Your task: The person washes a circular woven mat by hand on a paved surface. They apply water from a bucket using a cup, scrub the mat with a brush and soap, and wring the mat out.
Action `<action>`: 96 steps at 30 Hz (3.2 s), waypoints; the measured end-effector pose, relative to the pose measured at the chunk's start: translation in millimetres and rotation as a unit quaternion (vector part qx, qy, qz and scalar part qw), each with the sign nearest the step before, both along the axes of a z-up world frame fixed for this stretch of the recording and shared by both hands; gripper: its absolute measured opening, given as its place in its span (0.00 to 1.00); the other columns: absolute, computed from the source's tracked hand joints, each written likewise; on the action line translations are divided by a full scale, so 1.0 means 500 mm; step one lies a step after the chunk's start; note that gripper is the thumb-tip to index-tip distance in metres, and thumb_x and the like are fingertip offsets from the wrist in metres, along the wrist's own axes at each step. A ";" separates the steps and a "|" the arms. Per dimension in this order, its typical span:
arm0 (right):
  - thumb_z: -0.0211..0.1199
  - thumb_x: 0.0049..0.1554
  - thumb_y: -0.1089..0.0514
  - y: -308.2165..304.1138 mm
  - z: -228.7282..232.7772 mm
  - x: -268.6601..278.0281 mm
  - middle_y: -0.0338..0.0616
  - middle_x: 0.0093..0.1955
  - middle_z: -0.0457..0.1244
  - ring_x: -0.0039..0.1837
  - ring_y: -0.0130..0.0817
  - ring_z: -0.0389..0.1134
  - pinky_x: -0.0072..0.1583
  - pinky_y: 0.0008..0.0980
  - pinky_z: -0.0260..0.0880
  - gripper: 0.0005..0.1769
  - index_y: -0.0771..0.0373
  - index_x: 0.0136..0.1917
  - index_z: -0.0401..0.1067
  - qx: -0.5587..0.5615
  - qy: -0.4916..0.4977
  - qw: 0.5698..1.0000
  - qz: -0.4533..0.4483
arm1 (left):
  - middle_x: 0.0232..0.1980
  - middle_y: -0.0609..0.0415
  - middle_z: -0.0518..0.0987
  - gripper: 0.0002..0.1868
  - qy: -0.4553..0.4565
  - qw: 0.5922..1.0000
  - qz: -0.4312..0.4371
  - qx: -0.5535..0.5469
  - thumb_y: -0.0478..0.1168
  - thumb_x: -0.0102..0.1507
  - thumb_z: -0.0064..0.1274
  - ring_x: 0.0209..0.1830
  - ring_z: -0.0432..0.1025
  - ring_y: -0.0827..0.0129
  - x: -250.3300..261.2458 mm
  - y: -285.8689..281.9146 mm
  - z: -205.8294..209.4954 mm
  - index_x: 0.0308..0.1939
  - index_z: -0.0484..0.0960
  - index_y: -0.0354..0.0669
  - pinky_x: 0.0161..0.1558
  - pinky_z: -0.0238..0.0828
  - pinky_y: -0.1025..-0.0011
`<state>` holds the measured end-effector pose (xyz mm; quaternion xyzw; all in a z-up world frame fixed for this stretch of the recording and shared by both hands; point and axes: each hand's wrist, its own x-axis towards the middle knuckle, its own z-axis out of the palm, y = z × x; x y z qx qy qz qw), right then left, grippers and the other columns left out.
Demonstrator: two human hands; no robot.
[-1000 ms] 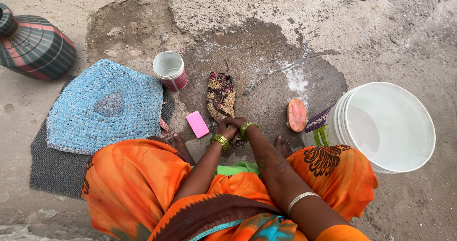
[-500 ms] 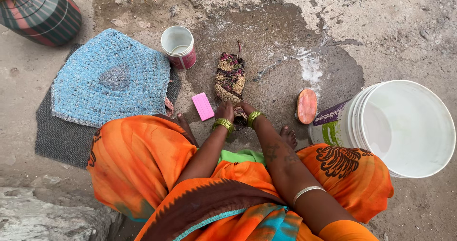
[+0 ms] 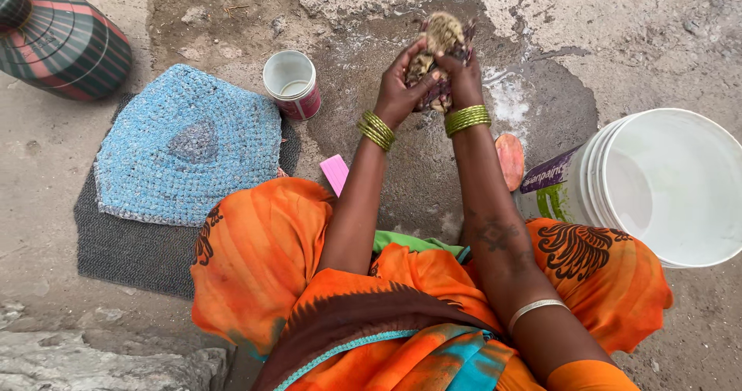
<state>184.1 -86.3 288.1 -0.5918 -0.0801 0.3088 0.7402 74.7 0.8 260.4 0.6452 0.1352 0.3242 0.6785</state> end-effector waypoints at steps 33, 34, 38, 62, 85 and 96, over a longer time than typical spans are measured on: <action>0.68 0.56 0.52 -0.026 0.035 0.019 0.57 0.71 0.59 0.73 0.53 0.64 0.73 0.55 0.66 0.44 0.65 0.79 0.52 0.028 -0.167 0.985 -0.030 | 0.75 0.57 0.72 0.30 -0.090 0.981 0.029 0.170 0.37 0.68 0.61 0.75 0.69 0.65 -0.040 -0.033 0.071 0.73 0.70 0.56 0.76 0.70 0.64; 0.71 0.61 0.53 -0.029 0.060 0.008 0.55 0.75 0.55 0.75 0.54 0.64 0.75 0.54 0.70 0.47 0.64 0.81 0.45 0.124 -0.227 0.965 -0.046 | 0.75 0.57 0.72 0.30 -0.089 0.981 0.027 0.170 0.37 0.68 0.61 0.75 0.69 0.65 -0.057 -0.031 0.101 0.73 0.70 0.56 0.76 0.70 0.64; 0.68 0.68 0.55 0.002 0.076 -0.015 0.57 0.79 0.59 0.70 0.47 0.73 0.67 0.44 0.77 0.39 0.48 0.83 0.48 0.087 -0.484 0.871 -0.006 | 0.81 0.53 0.62 0.36 -0.134 0.981 0.066 0.127 0.34 0.68 0.60 0.81 0.59 0.61 -0.064 -0.014 0.090 0.78 0.62 0.52 0.79 0.62 0.60; 0.72 0.48 0.43 -0.139 -0.547 -0.112 0.60 0.69 0.60 0.68 0.57 0.64 0.66 0.51 0.68 0.53 0.29 0.80 0.47 -0.533 -0.347 0.666 0.389 | 0.78 0.36 0.60 0.47 0.279 0.831 0.122 -0.466 0.62 0.62 0.52 0.76 0.57 0.47 -0.002 -0.091 -0.479 0.76 0.59 0.36 0.69 0.55 0.47; 0.73 0.49 0.42 -0.038 -0.529 -0.139 0.62 0.74 0.53 0.74 0.59 0.56 0.69 0.54 0.59 0.58 0.56 0.81 0.42 -0.512 -0.342 0.732 0.293 | 0.77 0.39 0.64 0.52 0.020 0.886 -0.326 -0.329 0.74 0.64 0.26 0.77 0.60 0.55 0.042 -0.311 0.436 0.74 0.61 0.32 0.72 0.54 0.56; 0.76 0.47 0.48 -0.076 -0.550 -0.140 0.62 0.72 0.57 0.70 0.57 0.61 0.67 0.54 0.61 0.65 0.64 0.83 0.37 -0.577 -0.279 0.722 0.263 | 0.76 0.42 0.66 0.43 -0.097 0.838 -0.090 -0.529 0.66 0.67 0.34 0.77 0.59 0.58 -0.138 -0.243 0.162 0.73 0.63 0.33 0.75 0.53 0.55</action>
